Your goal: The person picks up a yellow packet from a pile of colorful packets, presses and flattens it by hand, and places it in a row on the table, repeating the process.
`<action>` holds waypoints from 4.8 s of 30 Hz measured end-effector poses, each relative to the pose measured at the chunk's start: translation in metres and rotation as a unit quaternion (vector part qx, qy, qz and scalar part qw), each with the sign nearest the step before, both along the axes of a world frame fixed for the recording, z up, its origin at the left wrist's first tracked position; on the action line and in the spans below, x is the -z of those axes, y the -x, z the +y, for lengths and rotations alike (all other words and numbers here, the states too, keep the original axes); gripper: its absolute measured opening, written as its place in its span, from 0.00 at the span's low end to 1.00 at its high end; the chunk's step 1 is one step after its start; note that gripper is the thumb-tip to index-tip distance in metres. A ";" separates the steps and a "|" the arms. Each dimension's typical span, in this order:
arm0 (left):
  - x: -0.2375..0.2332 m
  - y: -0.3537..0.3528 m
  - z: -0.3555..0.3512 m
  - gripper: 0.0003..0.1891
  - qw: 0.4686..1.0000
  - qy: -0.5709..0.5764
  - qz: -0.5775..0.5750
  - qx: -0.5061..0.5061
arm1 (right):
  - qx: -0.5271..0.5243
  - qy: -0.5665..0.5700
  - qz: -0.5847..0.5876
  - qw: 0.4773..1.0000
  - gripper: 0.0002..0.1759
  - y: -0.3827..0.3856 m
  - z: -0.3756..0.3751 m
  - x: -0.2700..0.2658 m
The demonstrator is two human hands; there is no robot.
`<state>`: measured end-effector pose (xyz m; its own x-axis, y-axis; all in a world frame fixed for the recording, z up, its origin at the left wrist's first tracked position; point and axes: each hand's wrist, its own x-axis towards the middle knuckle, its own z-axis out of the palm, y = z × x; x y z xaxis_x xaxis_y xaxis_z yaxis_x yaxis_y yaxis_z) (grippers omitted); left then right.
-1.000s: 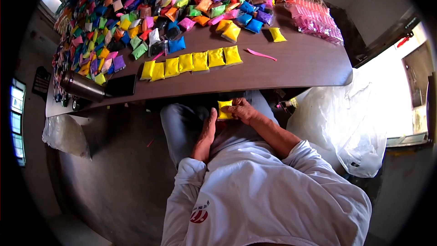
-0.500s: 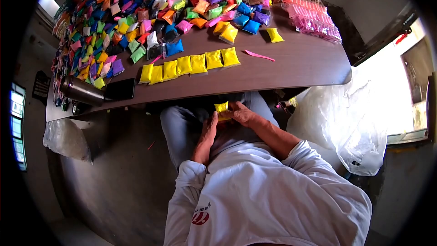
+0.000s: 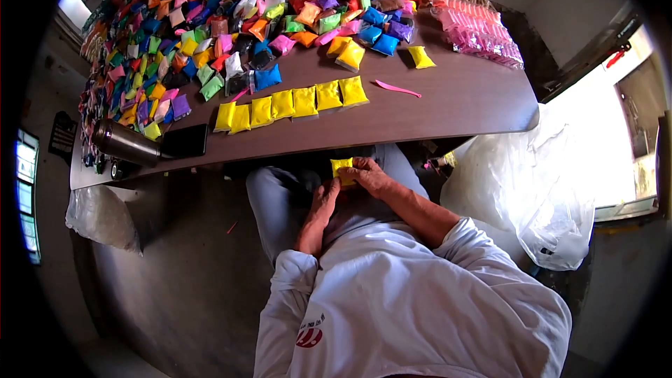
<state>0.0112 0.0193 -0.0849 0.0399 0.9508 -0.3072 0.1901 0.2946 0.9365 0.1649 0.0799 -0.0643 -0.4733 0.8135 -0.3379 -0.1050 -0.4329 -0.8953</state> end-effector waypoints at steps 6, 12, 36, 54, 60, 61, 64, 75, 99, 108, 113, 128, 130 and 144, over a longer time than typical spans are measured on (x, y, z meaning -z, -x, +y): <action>0.006 0.002 -0.002 0.30 0.999 0.004 0.048 0.012 | -0.012 0.011 -0.039 0.999 0.15 -0.001 0.000 -0.010; -0.020 -0.006 -0.005 0.31 0.996 0.028 0.078 -0.034 | 0.018 0.009 0.012 1.000 0.17 0.000 -0.002 -0.008; 0.012 -0.005 0.002 0.23 0.988 0.078 -0.117 -0.066 | 0.170 -0.420 -0.180 0.873 0.14 -0.038 -0.025 -0.118; -0.006 -0.006 -0.002 0.26 0.997 0.066 0.034 -0.023 | 0.113 -0.462 -0.353 0.805 0.16 -0.132 0.066 -0.125; -0.028 -0.012 -0.018 0.26 0.987 0.054 0.081 -0.131 | 0.274 -0.331 -0.293 0.854 0.12 -0.237 0.077 -0.111; -0.030 -0.004 -0.018 0.29 0.995 0.059 0.060 -0.053 | 0.285 -0.315 -0.315 0.849 0.13 -0.256 0.083 -0.111; -0.033 -0.005 -0.003 0.34 0.993 0.101 0.058 0.012 | 0.317 -0.384 -0.314 0.808 0.16 -0.264 0.091 -0.129; -0.002 -0.002 -0.001 0.24 0.993 0.104 0.049 -0.031 | 0.143 -0.353 -0.249 0.890 0.15 -0.098 0.104 -0.125; 0.009 -0.004 0.003 0.25 0.995 0.051 0.084 0.004 | 0.160 -0.399 -0.382 0.818 0.11 -0.061 0.116 -0.114; 0.017 -0.002 0.005 0.27 0.994 0.027 0.100 0.017 | 0.286 -0.420 -0.381 0.772 0.10 -0.065 0.127 -0.109; 0.016 -0.002 0.002 0.25 0.997 0.049 0.054 -0.008 | 0.395 -0.425 -0.465 0.669 0.14 -0.100 0.161 -0.116; 0.000 -0.005 0.006 0.27 0.991 0.100 0.094 0.001 | 0.194 -0.268 -0.142 0.933 0.23 -0.105 0.094 -0.135; 0.006 -0.007 0.003 0.25 0.991 0.089 0.093 -0.020 | 0.153 -0.207 -0.049 0.965 0.23 -0.093 0.051 -0.150; 0.014 0.005 0.000 0.24 0.989 0.104 0.102 0.036 | -0.003 -0.027 -0.123 0.992 0.28 -0.007 -0.001 -0.030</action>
